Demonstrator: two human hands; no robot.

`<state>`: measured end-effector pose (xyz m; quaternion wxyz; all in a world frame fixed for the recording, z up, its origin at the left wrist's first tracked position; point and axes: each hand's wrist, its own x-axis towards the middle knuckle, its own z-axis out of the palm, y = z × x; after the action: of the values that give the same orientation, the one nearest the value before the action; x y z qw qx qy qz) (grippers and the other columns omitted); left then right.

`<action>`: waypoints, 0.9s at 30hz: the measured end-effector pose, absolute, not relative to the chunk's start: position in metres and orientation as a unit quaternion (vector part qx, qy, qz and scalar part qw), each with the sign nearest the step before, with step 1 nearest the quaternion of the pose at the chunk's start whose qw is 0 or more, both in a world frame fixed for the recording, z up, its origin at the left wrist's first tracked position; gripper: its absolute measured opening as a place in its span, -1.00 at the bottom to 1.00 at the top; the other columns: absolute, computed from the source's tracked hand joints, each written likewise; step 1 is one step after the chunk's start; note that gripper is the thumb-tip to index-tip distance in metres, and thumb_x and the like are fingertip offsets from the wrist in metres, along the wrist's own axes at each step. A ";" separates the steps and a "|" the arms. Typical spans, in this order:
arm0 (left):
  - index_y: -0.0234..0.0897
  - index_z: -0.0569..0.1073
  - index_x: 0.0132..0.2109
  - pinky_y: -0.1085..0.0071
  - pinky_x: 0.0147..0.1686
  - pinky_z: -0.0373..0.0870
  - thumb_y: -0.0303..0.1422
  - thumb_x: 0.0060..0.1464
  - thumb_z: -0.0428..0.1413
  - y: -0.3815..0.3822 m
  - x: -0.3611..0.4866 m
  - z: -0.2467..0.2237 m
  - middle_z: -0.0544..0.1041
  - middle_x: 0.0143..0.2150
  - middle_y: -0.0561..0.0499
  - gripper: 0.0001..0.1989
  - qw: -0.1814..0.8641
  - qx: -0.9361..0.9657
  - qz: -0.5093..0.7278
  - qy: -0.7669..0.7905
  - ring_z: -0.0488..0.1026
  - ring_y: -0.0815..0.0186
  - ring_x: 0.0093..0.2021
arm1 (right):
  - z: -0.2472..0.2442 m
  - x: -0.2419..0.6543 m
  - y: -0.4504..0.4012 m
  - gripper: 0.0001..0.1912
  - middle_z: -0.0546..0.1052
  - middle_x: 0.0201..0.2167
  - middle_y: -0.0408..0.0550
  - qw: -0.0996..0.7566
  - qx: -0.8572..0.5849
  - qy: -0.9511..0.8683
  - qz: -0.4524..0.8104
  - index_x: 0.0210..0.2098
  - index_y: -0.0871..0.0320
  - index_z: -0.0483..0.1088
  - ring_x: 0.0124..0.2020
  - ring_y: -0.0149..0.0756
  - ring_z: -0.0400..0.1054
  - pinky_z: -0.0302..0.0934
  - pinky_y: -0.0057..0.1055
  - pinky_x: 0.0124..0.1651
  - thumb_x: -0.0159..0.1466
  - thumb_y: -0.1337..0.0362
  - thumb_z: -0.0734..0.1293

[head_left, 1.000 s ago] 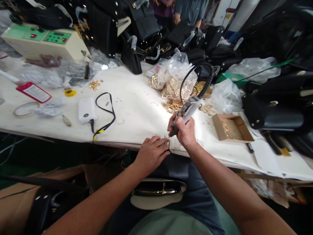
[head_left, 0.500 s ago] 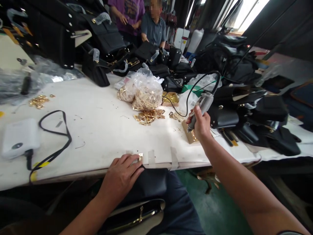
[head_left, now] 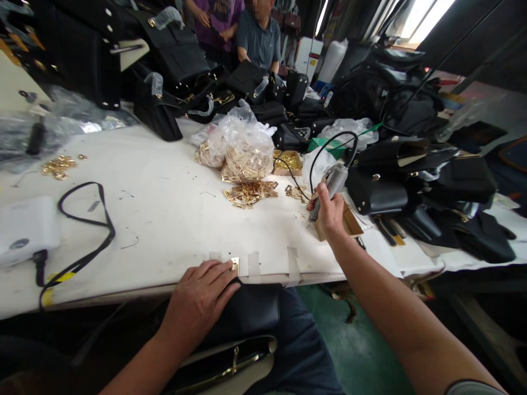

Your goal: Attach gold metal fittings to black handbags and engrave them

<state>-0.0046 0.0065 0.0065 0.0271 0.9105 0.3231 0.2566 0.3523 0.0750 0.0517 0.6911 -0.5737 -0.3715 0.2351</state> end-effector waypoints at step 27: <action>-0.20 0.56 0.06 0.11 0.02 0.41 -0.17 0.34 0.13 -0.006 -0.004 0.013 0.63 0.11 -0.06 -0.72 0.135 0.878 0.248 0.388 0.50 0.12 0.09 | 0.069 0.171 0.035 -0.43 0.31 -0.60 -0.30 0.710 -0.400 -0.175 0.552 -0.30 0.08 0.32 -0.66 -0.47 0.20 0.22 -0.51 -0.57 0.20 -0.32 0.37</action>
<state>-0.0044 -0.0056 0.0134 0.1348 0.8776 0.3875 0.2480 0.1706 0.0348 0.0687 0.7099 -0.4003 -0.1754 0.5523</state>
